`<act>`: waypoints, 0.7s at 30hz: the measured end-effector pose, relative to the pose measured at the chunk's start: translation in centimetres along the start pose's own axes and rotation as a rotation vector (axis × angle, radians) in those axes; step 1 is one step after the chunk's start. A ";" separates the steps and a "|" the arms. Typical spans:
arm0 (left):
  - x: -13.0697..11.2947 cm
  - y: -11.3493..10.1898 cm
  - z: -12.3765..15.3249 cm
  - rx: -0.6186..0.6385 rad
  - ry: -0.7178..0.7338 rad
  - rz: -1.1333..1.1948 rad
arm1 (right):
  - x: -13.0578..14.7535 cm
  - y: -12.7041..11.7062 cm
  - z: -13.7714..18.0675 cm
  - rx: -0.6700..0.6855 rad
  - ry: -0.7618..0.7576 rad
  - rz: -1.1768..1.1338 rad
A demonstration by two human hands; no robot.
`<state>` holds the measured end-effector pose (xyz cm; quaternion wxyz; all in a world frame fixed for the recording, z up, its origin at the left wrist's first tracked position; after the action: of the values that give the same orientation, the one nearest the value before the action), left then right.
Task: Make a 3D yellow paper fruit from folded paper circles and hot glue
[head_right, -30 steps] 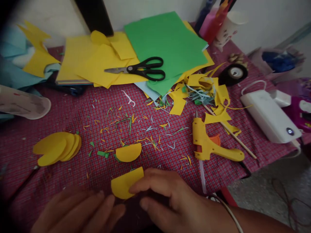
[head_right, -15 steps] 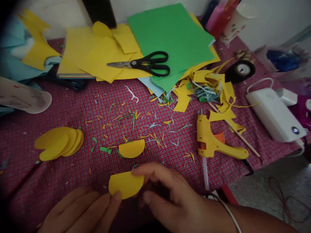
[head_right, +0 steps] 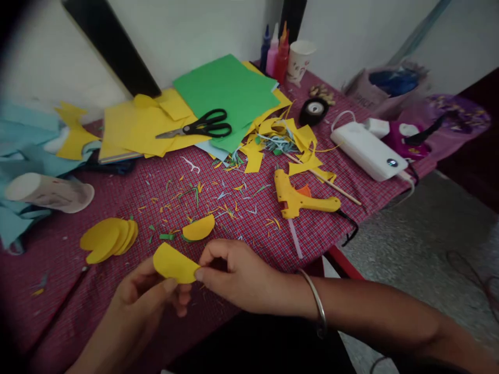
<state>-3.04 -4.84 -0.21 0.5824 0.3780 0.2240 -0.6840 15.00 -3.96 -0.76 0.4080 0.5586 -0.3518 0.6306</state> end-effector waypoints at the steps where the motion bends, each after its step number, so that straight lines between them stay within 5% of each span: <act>1: 0.1 -0.1 0.3 -0.015 0.016 -0.016 | 0.0 0.1 0.2 0.009 0.013 0.029; 11: -0.7 -1.2 1.9 -0.207 0.316 -0.242 | -0.6 0.5 1.0 0.061 -0.089 0.137; 21: -1.6 -0.8 -0.5 -0.141 -0.180 -0.028 | 0.6 -2.2 0.7 0.263 -0.161 0.269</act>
<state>-3.62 -3.30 0.67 0.6155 0.2699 0.2236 -0.7058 17.24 -3.57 -0.14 0.2142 0.6036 -0.3692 0.6734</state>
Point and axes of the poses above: each hand's wrist, its own z-axis away from the middle knuckle, its own y-axis out of the palm, x = y × z, the point moved 1 cm from there along -z, towards the middle knuckle, and after that the axes turned 8 degrees about -y, right-handed, at the moved point
